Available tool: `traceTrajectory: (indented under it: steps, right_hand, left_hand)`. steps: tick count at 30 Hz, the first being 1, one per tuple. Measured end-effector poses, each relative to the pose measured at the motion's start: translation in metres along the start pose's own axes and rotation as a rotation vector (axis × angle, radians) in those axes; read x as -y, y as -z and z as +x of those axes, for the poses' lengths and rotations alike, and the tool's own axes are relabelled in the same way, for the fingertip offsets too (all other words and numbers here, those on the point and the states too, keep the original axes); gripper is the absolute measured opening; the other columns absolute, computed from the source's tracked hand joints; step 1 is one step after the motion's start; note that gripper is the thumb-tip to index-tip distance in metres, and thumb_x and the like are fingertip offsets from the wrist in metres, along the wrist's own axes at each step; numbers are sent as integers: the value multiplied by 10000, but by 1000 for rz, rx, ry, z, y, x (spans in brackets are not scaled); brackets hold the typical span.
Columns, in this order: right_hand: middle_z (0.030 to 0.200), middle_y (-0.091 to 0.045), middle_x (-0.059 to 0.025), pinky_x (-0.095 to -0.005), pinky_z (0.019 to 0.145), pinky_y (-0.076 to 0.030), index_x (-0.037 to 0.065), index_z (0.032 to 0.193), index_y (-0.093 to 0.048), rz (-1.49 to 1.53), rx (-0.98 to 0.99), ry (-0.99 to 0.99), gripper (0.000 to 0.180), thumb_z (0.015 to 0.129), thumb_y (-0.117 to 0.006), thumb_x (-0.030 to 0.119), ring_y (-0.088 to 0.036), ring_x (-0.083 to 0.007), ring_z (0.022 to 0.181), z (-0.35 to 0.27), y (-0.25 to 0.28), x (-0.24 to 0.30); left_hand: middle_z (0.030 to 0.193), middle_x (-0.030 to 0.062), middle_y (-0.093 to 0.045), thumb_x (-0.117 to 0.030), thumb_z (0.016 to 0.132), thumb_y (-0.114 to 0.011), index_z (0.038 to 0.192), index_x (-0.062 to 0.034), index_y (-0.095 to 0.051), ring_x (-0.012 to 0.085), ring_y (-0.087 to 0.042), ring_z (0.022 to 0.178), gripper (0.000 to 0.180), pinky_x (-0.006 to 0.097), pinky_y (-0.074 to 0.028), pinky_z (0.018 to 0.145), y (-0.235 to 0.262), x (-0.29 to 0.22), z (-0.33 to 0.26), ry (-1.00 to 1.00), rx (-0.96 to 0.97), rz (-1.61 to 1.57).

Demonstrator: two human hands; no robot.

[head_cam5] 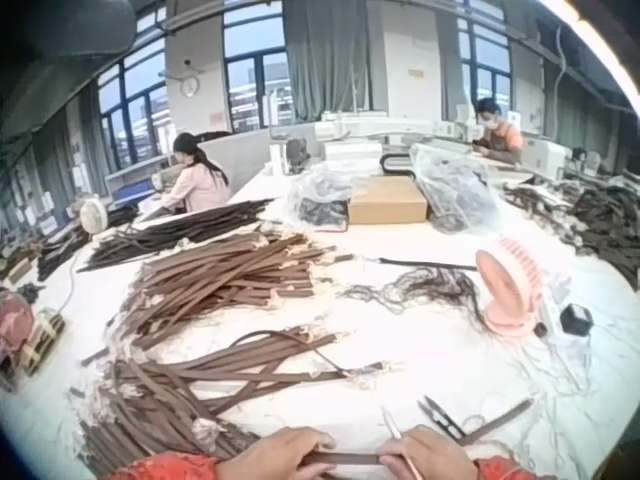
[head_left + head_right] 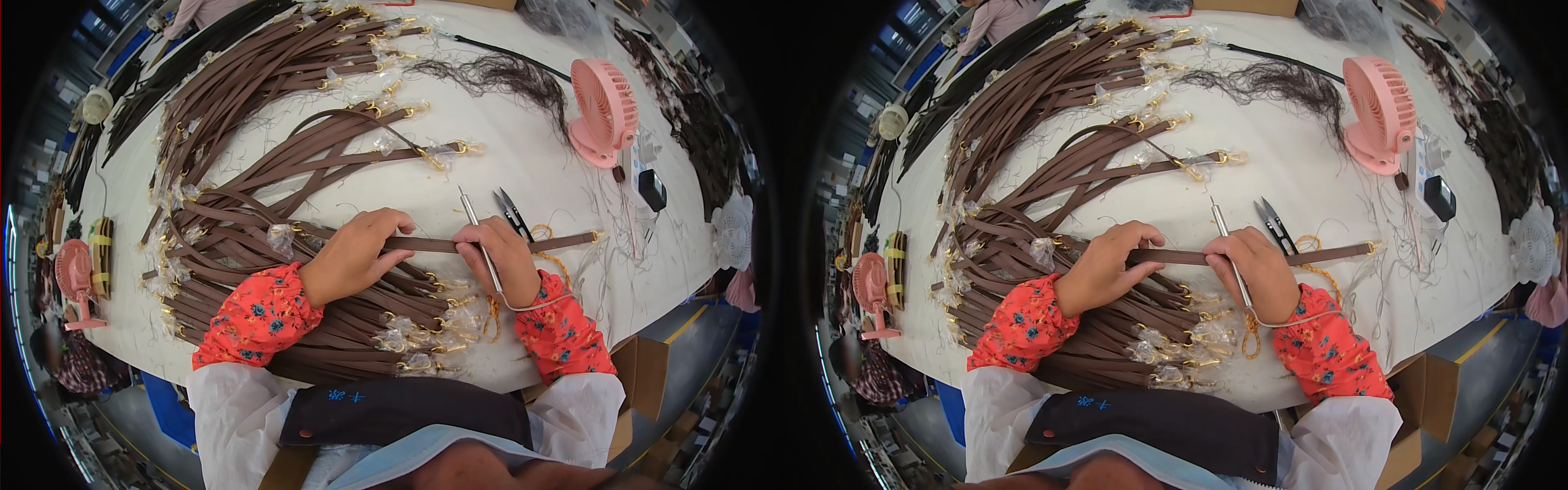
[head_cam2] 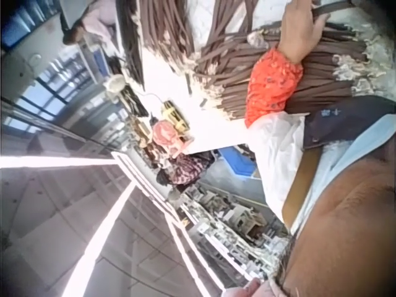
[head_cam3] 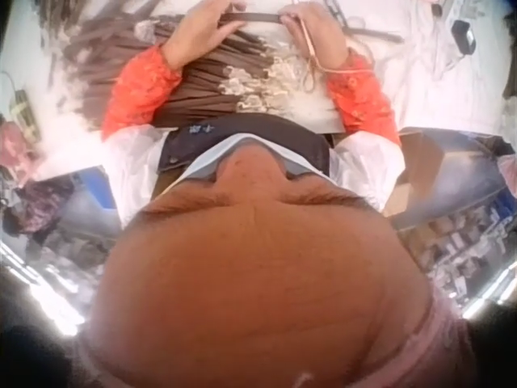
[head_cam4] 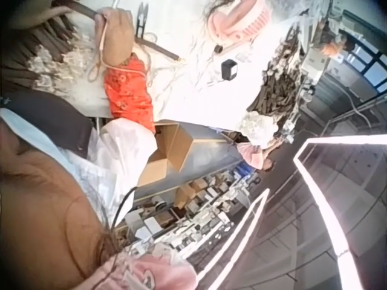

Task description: Attaching hardware clips to thin leather straps and trimming excess thread or material.

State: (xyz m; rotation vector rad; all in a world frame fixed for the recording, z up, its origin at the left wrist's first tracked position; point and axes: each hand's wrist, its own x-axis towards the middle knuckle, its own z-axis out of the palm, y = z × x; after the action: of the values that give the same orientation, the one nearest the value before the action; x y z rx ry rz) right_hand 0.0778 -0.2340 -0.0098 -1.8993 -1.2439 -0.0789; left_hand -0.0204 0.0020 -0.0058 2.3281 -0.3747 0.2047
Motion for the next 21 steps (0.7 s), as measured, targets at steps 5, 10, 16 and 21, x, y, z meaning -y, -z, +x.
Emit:
traceTrajectory:
  steps: [5, 10, 16, 21]
  right_hand:
    - [809, -611, -116, -377, 649, -475, 66, 945, -614, 43, 78, -36, 132, 832, -681, 67, -593, -306, 743, -1, -1, 4]
    - [797, -607, -114, -382, 646, -477, 63, 941, -615, 63, 74, -25, 150, 815, -694, 51, -592, -307, 738, 0, 1, 6]
    - [783, -601, -115, -378, 630, -472, 59, 935, -614, 84, 58, -2, 182, 788, -711, 16, -589, -299, 726, 1, 1, 7]
    - [779, -599, -114, -374, 623, -470, 56, 929, -611, 106, 39, 3, 174, 790, -708, 15, -587, -295, 717, 1, 1, 6]
  left_hand:
    - [1004, 136, -613, -120, 819, -714, 1129, -24, -537, 313, -600, 916, 370, 376, -484, 792, 1, -8, 3, 26, 85, -77]
    - [937, 145, -647, -160, 861, -689, 1131, -20, -606, 290, -630, 845, 315, 337, -498, 745, -7, -13, 10, 97, 73, -209]
    - [816, 74, -695, -89, 857, -694, 924, -3, -709, 119, -616, 679, 110, 261, -492, 640, -22, -6, 12, 210, -41, -407]
    - [873, 53, -699, -94, 882, -675, 919, -21, -703, 76, -592, 757, 87, 236, -479, 698, -18, 3, 13, 199, -61, -376]
